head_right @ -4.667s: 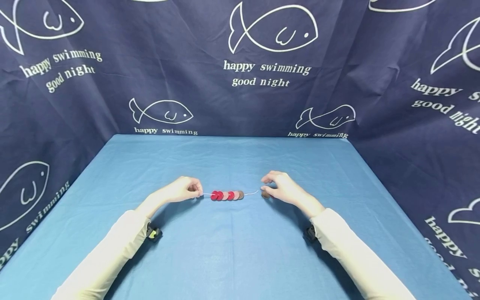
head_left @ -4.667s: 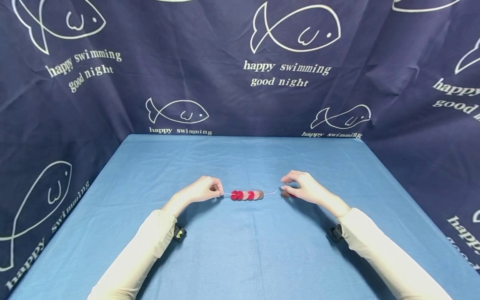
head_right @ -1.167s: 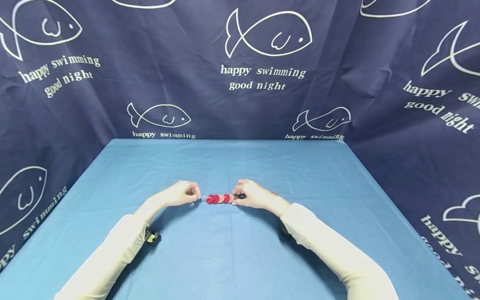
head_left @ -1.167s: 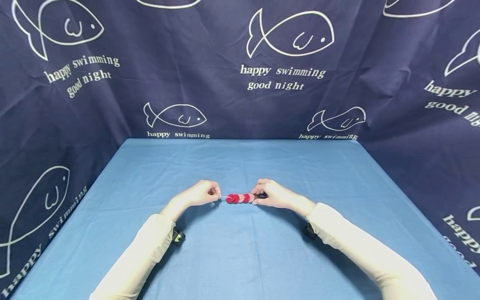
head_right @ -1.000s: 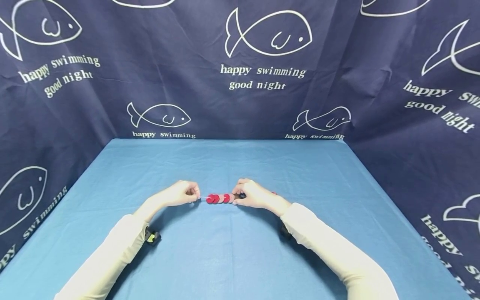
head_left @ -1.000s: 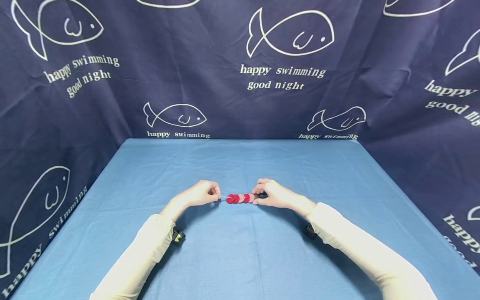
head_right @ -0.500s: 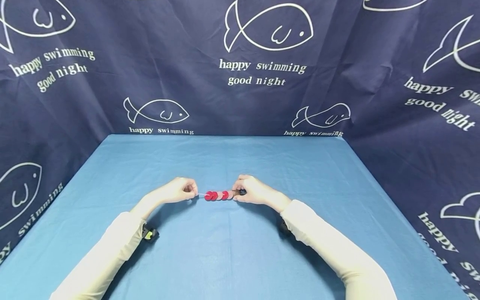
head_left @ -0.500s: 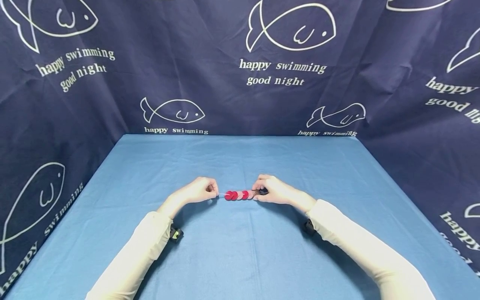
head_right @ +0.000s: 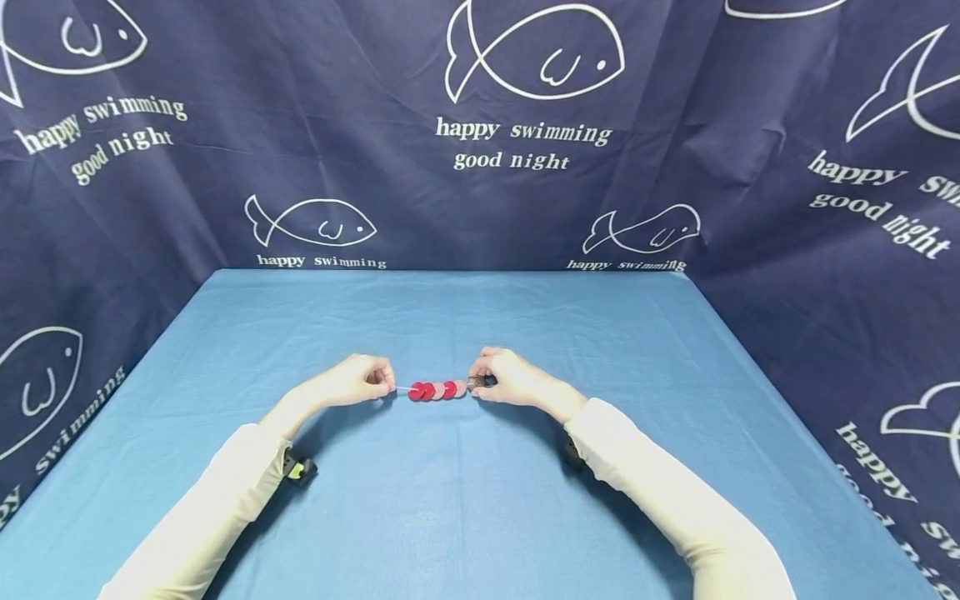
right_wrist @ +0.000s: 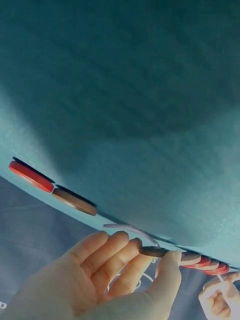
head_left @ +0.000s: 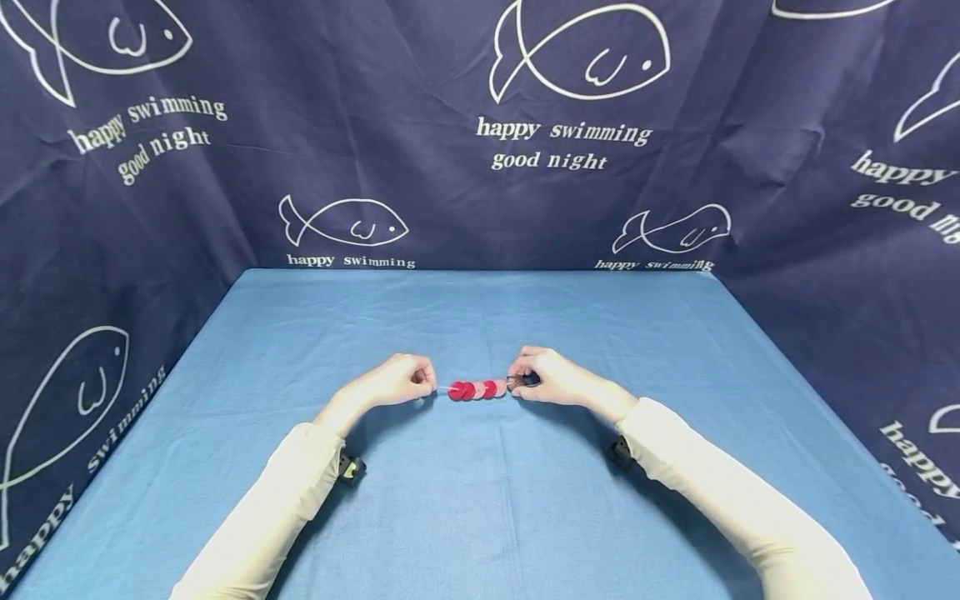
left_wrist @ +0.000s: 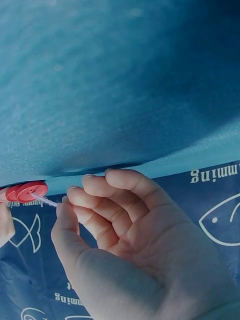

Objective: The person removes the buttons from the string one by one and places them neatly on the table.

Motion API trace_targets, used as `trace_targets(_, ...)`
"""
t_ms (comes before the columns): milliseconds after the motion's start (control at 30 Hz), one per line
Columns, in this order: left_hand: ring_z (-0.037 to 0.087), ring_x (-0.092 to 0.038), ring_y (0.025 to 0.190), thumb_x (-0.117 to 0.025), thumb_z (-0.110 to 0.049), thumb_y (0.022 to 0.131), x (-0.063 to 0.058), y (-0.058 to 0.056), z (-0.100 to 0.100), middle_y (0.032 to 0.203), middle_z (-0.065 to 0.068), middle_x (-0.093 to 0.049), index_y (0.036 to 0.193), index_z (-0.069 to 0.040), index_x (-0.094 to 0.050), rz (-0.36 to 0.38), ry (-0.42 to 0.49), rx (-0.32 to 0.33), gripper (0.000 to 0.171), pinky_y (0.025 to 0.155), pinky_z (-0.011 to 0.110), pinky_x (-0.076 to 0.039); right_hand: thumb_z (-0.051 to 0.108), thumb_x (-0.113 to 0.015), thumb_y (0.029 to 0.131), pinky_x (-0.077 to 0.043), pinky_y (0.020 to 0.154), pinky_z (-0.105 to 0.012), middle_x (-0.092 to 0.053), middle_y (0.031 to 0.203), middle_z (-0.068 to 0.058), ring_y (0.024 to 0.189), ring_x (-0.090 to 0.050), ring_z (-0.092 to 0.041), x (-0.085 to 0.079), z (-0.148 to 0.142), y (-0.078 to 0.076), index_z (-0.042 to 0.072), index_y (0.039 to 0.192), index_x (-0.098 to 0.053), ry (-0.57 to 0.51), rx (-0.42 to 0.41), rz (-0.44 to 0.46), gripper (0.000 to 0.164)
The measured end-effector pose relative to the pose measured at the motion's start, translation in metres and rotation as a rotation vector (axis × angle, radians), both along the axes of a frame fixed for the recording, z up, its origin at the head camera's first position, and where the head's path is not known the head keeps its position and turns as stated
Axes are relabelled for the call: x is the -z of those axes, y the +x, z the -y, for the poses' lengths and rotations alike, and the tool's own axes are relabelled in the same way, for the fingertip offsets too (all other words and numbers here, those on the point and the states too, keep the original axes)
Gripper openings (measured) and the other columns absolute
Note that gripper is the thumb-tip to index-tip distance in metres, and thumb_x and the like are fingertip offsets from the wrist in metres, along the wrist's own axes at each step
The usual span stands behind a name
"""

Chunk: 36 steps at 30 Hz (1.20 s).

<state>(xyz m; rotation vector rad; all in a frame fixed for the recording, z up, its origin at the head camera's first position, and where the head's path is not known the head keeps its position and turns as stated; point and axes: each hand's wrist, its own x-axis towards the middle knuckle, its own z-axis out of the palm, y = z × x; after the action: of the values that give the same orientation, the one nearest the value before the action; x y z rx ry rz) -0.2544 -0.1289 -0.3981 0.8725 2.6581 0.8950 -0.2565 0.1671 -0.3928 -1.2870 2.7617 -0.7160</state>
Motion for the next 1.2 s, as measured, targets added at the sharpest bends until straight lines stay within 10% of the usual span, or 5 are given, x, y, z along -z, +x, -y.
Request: trace_targets(1200, 0.003, -0.054, 0.061, -0.061, -0.006, 0.083, 0.000, 0.001, 0.000, 0.072, -0.002, -0.063, 0.080, -0.008, -0.061, -0.005, -0.001, 0.010, 0.003, 0.066, 0.022, -0.046, 0.010, -0.069, 0.080, -0.050, 0.072, -0.036, -0.058, 0.085, -0.006, 0.077, -0.058, -0.019, 0.002, -0.024, -0.001, 0.006, 0.094, -0.069, -0.061, 0.051, 0.000, 0.015)
